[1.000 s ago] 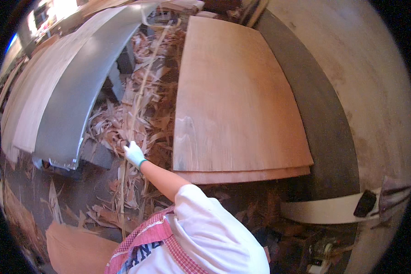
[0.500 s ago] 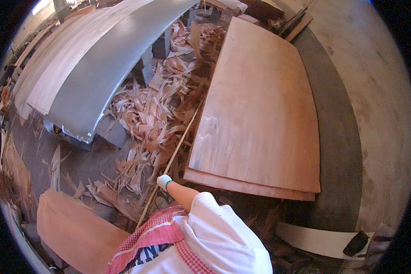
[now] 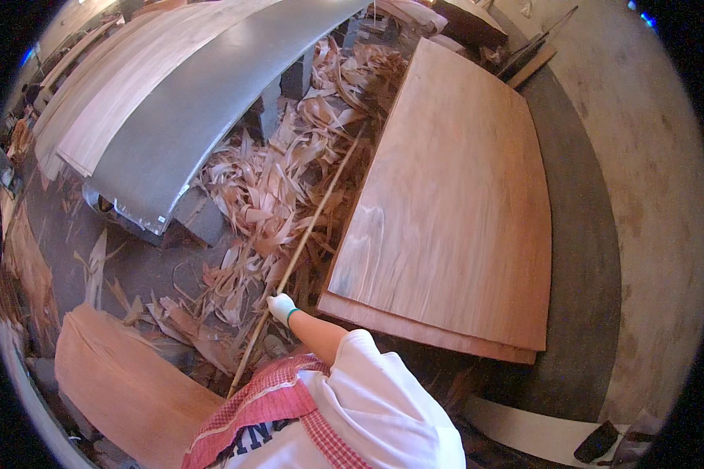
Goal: The person prepares wood veneer by hand and using a tool, moving large sheets of veneer, smoothing them on a work surface, and applying tape to secure or mark specific areas.
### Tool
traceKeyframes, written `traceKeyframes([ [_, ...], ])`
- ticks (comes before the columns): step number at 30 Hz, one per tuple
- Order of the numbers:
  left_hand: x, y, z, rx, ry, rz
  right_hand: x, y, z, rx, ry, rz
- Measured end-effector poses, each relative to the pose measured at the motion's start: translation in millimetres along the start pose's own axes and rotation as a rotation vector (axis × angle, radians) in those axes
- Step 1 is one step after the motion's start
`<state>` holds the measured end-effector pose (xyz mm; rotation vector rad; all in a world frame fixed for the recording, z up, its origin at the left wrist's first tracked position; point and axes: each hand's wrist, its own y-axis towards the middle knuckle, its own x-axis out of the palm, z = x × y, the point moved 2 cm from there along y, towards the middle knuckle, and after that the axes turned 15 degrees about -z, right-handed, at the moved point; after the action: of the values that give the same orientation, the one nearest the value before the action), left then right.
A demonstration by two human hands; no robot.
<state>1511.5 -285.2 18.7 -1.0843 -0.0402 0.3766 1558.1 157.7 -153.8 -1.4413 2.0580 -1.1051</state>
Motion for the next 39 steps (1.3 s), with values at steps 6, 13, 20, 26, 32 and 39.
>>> traceKeyframes([
  [6,10.9,11.1,-16.5,-0.026,-0.16,-0.045,-14.0,3.5,16.0,-0.028,-0.032,0.109],
  [13,9.8,26.5,-70.5,-0.168,-0.501,-0.14,-17.2,-34.8,-63.2,-0.334,0.0,0.146],
  [20,-15.7,-64.7,100.0,0.03,0.219,0.166,-17.0,-51.4,-138.0,-0.544,0.355,0.097],
  [26,-165.4,-67.6,45.8,0.132,0.58,0.746,-8.7,-54.5,-238.2,-0.747,0.382,0.195],
  [32,-366.9,-108.1,-79.8,-0.18,0.712,1.276,7.2,-29.5,-363.5,-0.876,0.454,0.326],
  [39,-493.3,-125.2,-176.9,-0.186,0.651,1.378,116.9,26.6,-522.7,-0.927,0.501,0.33],
])
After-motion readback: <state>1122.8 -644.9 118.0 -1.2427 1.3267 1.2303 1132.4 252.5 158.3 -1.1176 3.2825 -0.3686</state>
